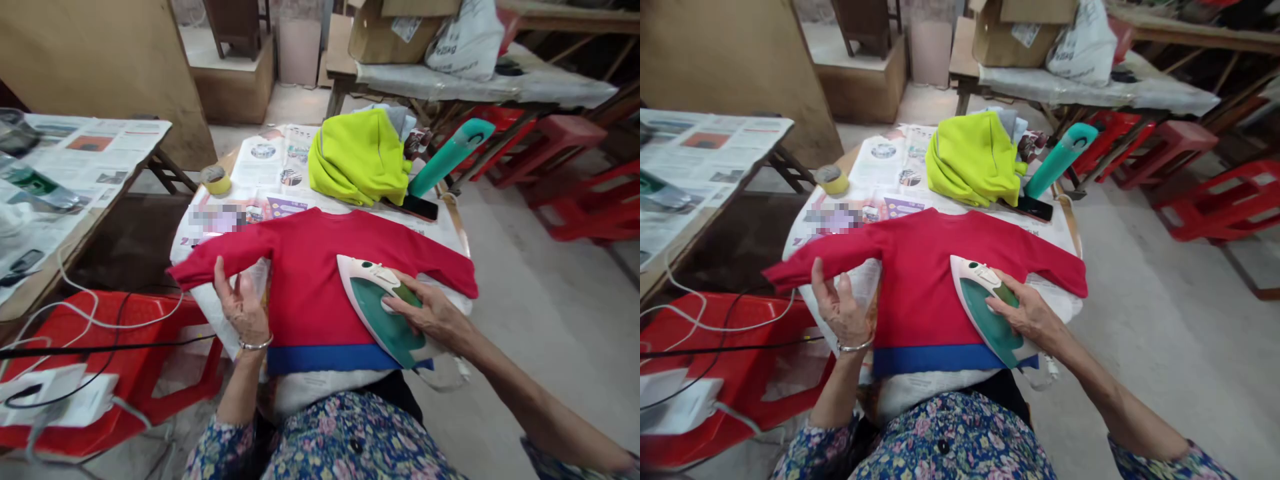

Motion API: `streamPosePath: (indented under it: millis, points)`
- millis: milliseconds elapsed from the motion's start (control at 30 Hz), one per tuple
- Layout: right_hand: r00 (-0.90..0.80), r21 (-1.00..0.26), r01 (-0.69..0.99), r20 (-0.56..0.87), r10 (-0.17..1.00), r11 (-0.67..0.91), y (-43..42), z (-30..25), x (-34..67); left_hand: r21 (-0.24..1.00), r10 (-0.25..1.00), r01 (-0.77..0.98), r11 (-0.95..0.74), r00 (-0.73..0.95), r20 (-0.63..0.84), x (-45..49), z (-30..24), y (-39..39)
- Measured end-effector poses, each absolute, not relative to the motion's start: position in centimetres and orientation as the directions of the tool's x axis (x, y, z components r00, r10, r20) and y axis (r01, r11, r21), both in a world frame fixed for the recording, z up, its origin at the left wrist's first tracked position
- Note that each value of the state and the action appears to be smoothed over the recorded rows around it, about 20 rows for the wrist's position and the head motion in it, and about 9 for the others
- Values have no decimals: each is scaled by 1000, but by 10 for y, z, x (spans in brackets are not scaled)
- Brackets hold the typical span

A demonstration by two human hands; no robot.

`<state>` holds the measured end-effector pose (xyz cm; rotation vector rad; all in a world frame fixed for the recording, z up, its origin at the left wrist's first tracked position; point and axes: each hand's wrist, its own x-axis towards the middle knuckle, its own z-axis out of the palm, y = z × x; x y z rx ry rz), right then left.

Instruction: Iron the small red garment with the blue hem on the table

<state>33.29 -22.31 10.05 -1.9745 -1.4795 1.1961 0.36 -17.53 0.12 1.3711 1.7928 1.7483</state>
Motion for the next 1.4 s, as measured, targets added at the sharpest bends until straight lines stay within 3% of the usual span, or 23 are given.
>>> streamPosePath:
  millis: [100,167,267,367,500,600,767,933,1033,1400]
  points:
    - [77,-745,556,-395,915,-369,-223,102,331,764,750,558,-324,-340,567,22,32,-160]
    - [90,-749,534,-412,907,-393,-223,103,329,626,779,596,-503,-2,627,35,39,-157]
    - [132,-767,483,-414,901,-423,-225,104,327,432,628,457,-777,527,572,47,26,-169]
    - [200,-805,443,-340,919,-394,-227,106,330,371,494,344,-863,734,467,46,1,-193]
    - [246,-801,490,-252,936,-345,-228,117,340,428,555,382,-819,718,420,45,-14,-213]
    - [170,-766,580,-218,961,-276,-221,131,342,432,632,466,-772,632,449,60,-19,-216]
    - [-194,-746,662,-81,978,69,-188,148,323,386,553,414,-824,734,393,85,-47,-233]
    - [-521,-687,676,-189,832,267,-151,138,298,352,510,394,-849,785,351,79,-72,-263]
    - [-632,-700,634,-223,742,330,-139,125,290,363,505,386,-848,797,332,75,-76,-272]
    - [-340,-777,625,-189,921,72,-64,123,255,472,520,328,-819,772,366,74,-65,-271]
